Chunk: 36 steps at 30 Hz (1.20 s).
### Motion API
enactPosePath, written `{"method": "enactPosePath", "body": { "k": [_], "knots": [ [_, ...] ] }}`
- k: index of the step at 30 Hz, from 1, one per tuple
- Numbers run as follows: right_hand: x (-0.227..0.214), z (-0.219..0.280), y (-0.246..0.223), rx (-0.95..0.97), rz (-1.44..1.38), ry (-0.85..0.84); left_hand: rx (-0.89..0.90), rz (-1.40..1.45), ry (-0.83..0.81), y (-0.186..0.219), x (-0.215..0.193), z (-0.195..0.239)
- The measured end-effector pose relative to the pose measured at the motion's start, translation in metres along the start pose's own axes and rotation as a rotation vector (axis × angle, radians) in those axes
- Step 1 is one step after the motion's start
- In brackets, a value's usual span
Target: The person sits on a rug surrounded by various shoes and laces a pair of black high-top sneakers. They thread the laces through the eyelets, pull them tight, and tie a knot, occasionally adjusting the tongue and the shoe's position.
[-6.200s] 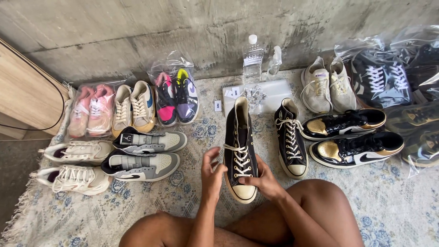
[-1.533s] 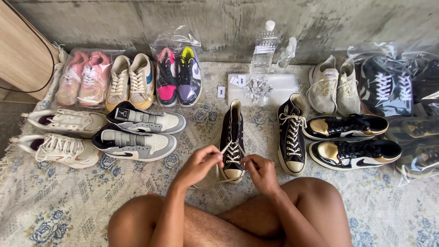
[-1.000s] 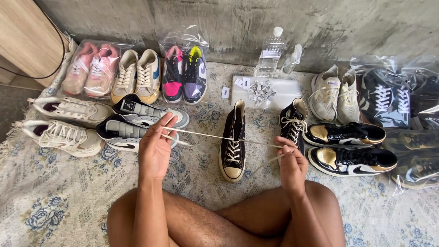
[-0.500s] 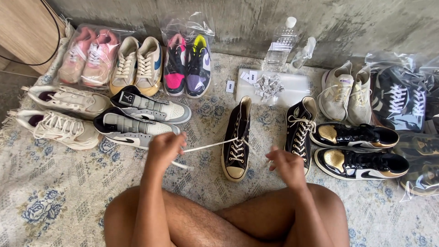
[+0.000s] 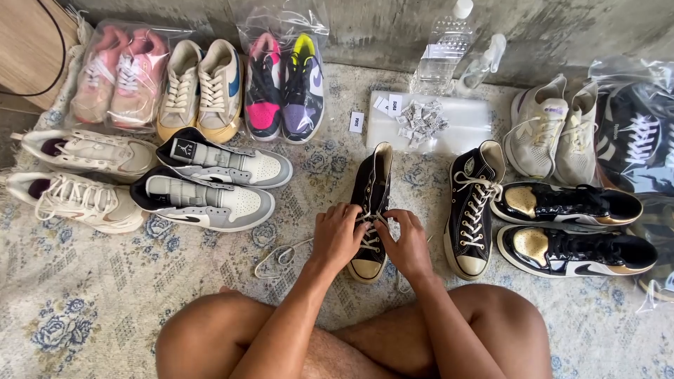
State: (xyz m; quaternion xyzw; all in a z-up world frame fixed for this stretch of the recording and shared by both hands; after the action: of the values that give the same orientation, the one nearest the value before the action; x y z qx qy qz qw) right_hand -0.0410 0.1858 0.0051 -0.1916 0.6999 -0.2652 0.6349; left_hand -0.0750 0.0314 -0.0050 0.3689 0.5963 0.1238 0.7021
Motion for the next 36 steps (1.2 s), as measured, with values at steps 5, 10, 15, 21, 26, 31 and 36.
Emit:
{"method": "enactPosePath", "body": {
  "k": [5,10,15,21,26,31,36],
  "knots": [
    [0.001,-0.002,0.0,-0.076,0.065,0.088,0.004,0.034,0.012,-0.013,0.011,-0.007],
    [0.003,0.001,0.0,-0.134,0.052,0.133,0.0,0.042,-0.001,-0.02,0.021,-0.01],
    [0.01,0.006,-0.005,-0.213,0.045,0.096,0.017,0.141,-0.053,-0.005,0.013,-0.001],
    [0.004,0.021,-0.011,-0.324,0.045,0.054,0.032,0.072,-0.215,0.004,0.008,0.02],
    [0.004,0.039,-0.014,-0.432,0.023,0.049,0.029,0.05,-0.272,0.004,0.014,0.042],
    [0.0,0.05,-0.018,-0.487,0.06,-0.007,0.086,0.109,-0.3,0.019,0.004,0.055],
    [-0.012,0.067,-0.041,-0.578,0.039,-0.047,0.11,0.122,-0.313,0.051,-0.026,0.07]
  ]
}}
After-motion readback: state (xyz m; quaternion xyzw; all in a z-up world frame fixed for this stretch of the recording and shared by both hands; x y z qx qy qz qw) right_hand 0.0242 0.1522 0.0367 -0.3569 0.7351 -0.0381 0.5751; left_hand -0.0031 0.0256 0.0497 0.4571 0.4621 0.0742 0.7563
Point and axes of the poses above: each hand's wrist, its own z-axis away from the middle knuckle, its own x-axis out of the palm, y = z × x, the point moved 8 cm from there along -z, towards the middle knuckle, and after that the axes turned 12 degrees about z, right-handed, at the moved point
